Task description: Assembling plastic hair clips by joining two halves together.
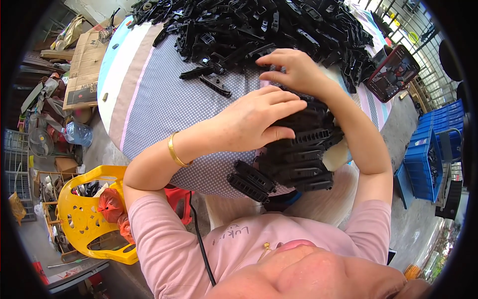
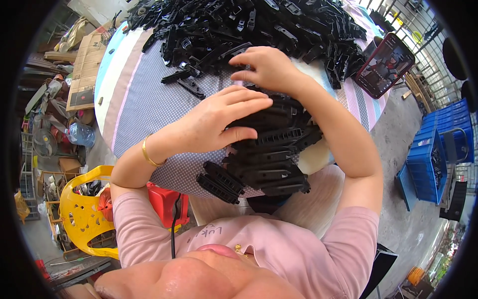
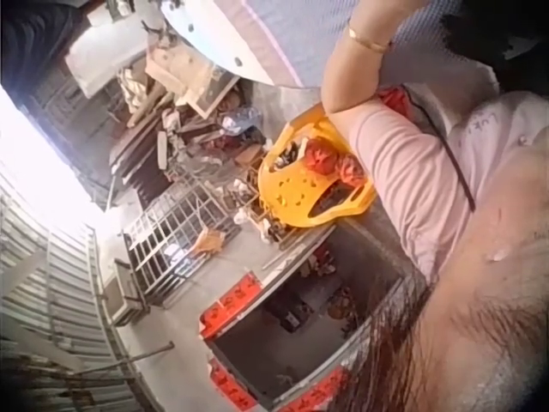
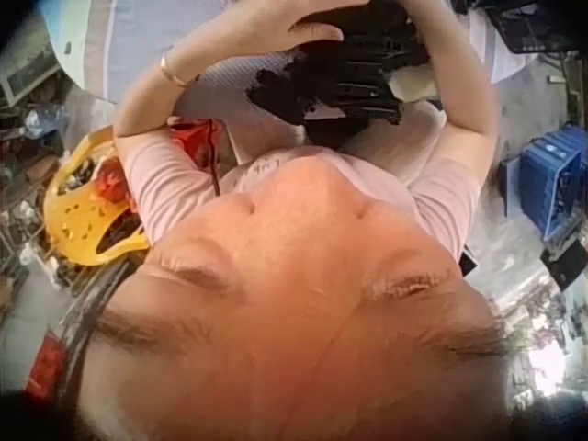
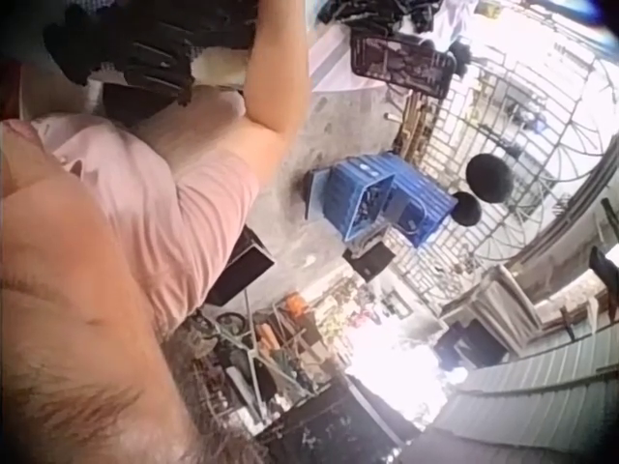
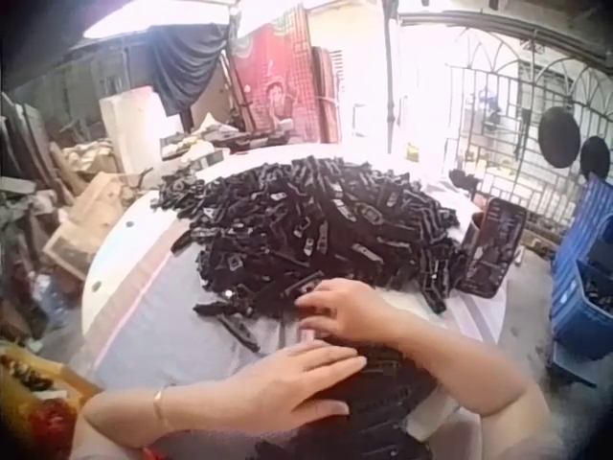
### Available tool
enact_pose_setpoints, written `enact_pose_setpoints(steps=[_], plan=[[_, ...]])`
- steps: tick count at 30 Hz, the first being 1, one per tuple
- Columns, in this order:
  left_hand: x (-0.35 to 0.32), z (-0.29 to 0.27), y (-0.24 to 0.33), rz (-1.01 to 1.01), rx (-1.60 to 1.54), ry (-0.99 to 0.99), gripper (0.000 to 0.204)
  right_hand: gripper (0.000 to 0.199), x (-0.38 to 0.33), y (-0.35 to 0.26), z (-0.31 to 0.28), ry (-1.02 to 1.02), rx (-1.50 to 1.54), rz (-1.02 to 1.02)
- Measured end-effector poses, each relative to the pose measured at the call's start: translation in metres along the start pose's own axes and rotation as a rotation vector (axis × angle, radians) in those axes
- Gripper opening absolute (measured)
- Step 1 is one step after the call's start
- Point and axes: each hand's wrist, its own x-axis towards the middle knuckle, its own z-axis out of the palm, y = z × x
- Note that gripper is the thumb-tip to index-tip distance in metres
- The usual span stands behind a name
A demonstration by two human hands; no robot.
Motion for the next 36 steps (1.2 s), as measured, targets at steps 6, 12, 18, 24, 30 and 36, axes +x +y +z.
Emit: enact_pose_setpoints(steps=[6, 12, 18, 24, 30, 36], plan=[[0.009, -0.018, -0.048, -0.25, 0.185, 0.264, 0.035, 0.023, 0.002, -0.002, 0.004, 0.017, -0.138, -0.076], [-0.005, -0.022, -0.082, -0.436, 0.486, 0.133, 0.037, 0.012, 0.001, -0.01, -0.001, 0.117, -0.208, 0.01], [0.003, -0.021, -0.073, -0.533, 0.264, 0.306, 0.034, 0.022, 0.001, 0.028, -0.028, 0.469, -0.491, 0.089], [0.006, -0.029, -0.073, -0.722, -0.649, 0.33, 0.036, 0.018, 0.009, 0.031, -0.018, 0.268, -0.617, 0.13], [0.004, -0.032, -0.068, -0.801, -0.944, 0.343, 0.032, 0.016, 0.002, 0.013, -0.019, 0.229, -0.518, 0.214], [0.003, -0.03, -0.069, -0.857, -0.972, 0.409, 0.031, 0.016, -0.001, -0.01, -0.024, 0.485, 0.129, 0.267]])
